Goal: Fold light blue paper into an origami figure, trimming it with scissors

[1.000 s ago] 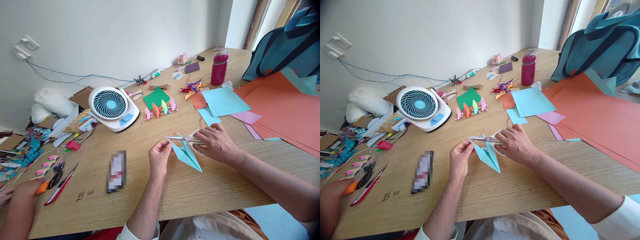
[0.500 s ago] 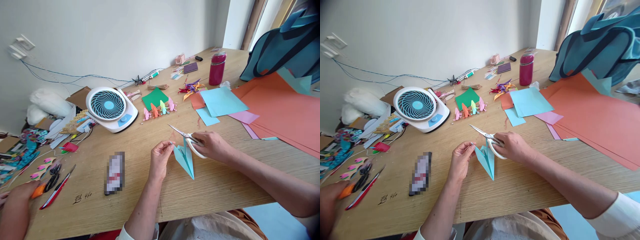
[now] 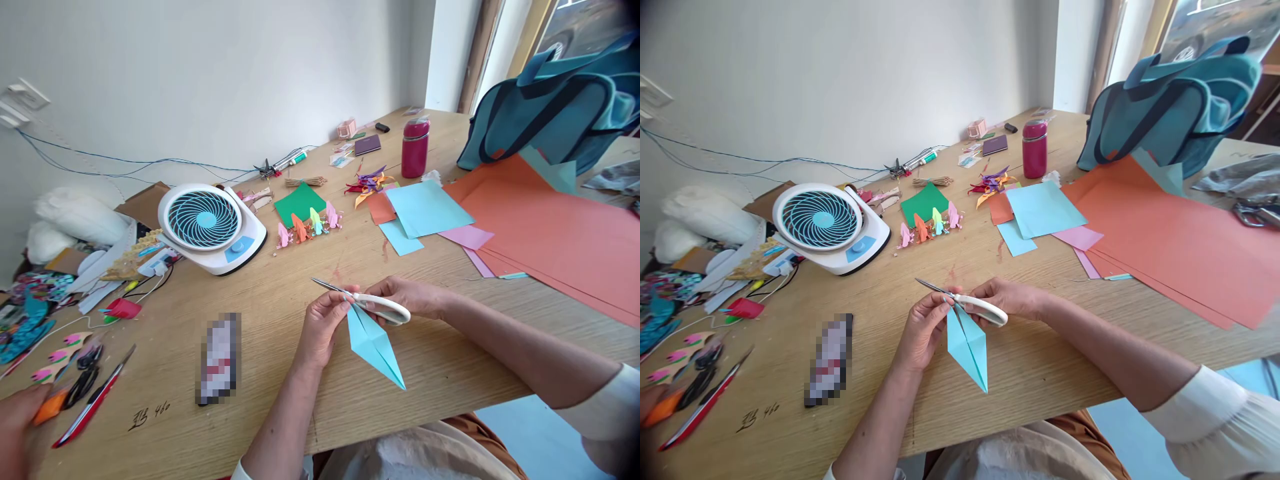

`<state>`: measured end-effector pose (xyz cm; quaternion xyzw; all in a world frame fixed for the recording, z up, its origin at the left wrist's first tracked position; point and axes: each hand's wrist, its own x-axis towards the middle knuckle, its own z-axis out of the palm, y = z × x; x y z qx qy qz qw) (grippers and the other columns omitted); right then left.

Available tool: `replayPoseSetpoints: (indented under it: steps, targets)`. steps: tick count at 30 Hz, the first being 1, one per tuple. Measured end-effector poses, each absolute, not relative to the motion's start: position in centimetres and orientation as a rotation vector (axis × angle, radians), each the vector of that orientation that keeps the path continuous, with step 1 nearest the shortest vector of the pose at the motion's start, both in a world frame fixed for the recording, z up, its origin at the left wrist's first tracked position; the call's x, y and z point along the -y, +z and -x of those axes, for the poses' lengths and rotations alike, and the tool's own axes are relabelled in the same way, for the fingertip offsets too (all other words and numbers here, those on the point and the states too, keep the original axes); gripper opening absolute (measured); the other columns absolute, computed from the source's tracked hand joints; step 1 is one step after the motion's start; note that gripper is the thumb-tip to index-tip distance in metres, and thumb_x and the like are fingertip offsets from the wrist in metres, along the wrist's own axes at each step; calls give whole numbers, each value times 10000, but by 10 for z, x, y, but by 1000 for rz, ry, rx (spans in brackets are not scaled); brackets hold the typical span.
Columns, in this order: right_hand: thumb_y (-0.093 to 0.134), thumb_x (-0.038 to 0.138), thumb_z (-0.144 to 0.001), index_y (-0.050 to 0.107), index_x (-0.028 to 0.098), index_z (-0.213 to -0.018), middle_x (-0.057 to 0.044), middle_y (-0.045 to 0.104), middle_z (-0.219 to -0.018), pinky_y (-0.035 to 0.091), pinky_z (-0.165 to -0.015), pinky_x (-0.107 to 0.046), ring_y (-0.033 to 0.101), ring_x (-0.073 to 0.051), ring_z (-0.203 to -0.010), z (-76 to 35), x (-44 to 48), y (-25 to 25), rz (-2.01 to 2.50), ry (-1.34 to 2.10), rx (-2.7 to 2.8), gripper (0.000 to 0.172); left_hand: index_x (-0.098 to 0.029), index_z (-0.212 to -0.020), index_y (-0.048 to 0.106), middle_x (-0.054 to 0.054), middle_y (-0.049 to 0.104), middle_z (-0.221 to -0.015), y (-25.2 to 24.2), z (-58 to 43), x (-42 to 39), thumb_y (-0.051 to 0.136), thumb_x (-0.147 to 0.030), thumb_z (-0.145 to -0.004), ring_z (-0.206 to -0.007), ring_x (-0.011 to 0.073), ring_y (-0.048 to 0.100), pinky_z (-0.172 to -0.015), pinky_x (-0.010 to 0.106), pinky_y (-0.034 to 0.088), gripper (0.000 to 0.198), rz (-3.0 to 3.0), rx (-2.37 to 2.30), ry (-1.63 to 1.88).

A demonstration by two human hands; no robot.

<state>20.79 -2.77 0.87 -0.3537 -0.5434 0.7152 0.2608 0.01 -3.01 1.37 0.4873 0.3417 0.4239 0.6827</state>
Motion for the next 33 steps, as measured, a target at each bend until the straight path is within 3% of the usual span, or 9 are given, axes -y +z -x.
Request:
replayPoseSetpoints:
  steps: [4, 8, 11, 13, 16, 20, 24, 28, 33]
  targets:
    - [714, 515, -800, 682, 142, -948, -30, 693, -827, 456, -630, -208, 613, -115, -714, -214, 24, 3, 845, 1965, 1344, 403, -180, -820, 739, 43, 709, -1134, 11, -2, 27, 769, -259, -762, -866, 164, 669, -804, 297, 516, 103, -910, -764, 992]
    - [546, 565, -910, 671, 139, -1056, -94, 712, -974, 524, -817, -311, 663, -180, -869, -215, 25, 9, 791, 1906, 1209, 467, -170, -820, 735, 42, 719, -1098, 8, -1, 23, 796, -253, -723, -885, 168, 674, -816, 309, 526, 142, -739, -774, 1041]
    - [507, 532, -941, 609, 174, -1191, -99, 671, -1155, 514, -905, -359, 646, -206, -1011, -212, 28, 12, 813, 1713, 1382, 448, -164, -786, 731, 37, 742, -1021, 6, -1, 19, 816, -227, -677, -905, 170, 682, -824, 292, 523, 152, -605, -832, 1104]
    - [544, 476, -935, 528, 204, -1262, -93, 629, -1224, 526, -887, -355, 633, -201, -1042, -209, 29, 10, 865, 1504, 1516, 425, -156, -797, 734, 40, 751, -961, 5, -1, 16, 811, -199, -666, -900, 162, 687, -826, 269, 519, 157, -523, -871, 1134]
    - [582, 355, -922, 476, 219, -1213, -87, 604, -1163, 551, -733, -312, 639, -151, -836, -206, 29, 2, 1002, 1022, 1640, 339, -139, -800, 733, 51, 755, -922, 4, -2, 14, 774, -149, -689, -876, 145, 690, -815, 239, 522, 119, -429, -900, 1161]
    - [461, 180, -971, 526, 217, -1138, -130, 498, -1266, 536, -778, -326, 605, -163, -929, -206, 32, 0, 1059, 380, 1883, 183, -129, -783, 728, 51, 752, -865, 5, -3, 13, 731, -109, -725, -822, 133, 693, -794, 229, 537, 61, -356, -919, 1169]
    - [410, 151, -988, 546, 191, -1121, -164, 439, -1325, 543, -793, -352, 610, -186, -960, -207, 34, 6, 1042, 114, 2118, 194, -126, -760, 719, 43, 745, -808, 6, -5, 13, 723, -81, -725, -753, 118, 683, -750, 214, 541, 57, -327, -942, 1175]
    - [492, 127, -941, 566, 180, -1143, -131, 542, -1212, 477, -974, -438, 466, -302, -1265, -203, 31, 3, 1064, -176, 2342, 221, -125, -755, 720, 45, 741, -802, 6, -6, 14, 737, -89, -710, -738, 116, 677, -719, 208, 538, 60, -352, -936, 1160]
    - [463, 141, -946, 615, 169, -1011, -159, 480, -1371, 464, -825, -421, 540, -275, -1044, -198, 33, 1, 1371, -458, 2276, 168, -135, -798, 733, 36, 750, -892, 5, -5, 18, 813, -168, -662, -790, 117, 675, -746, 217, 531, 161, -509, -845, 1112]
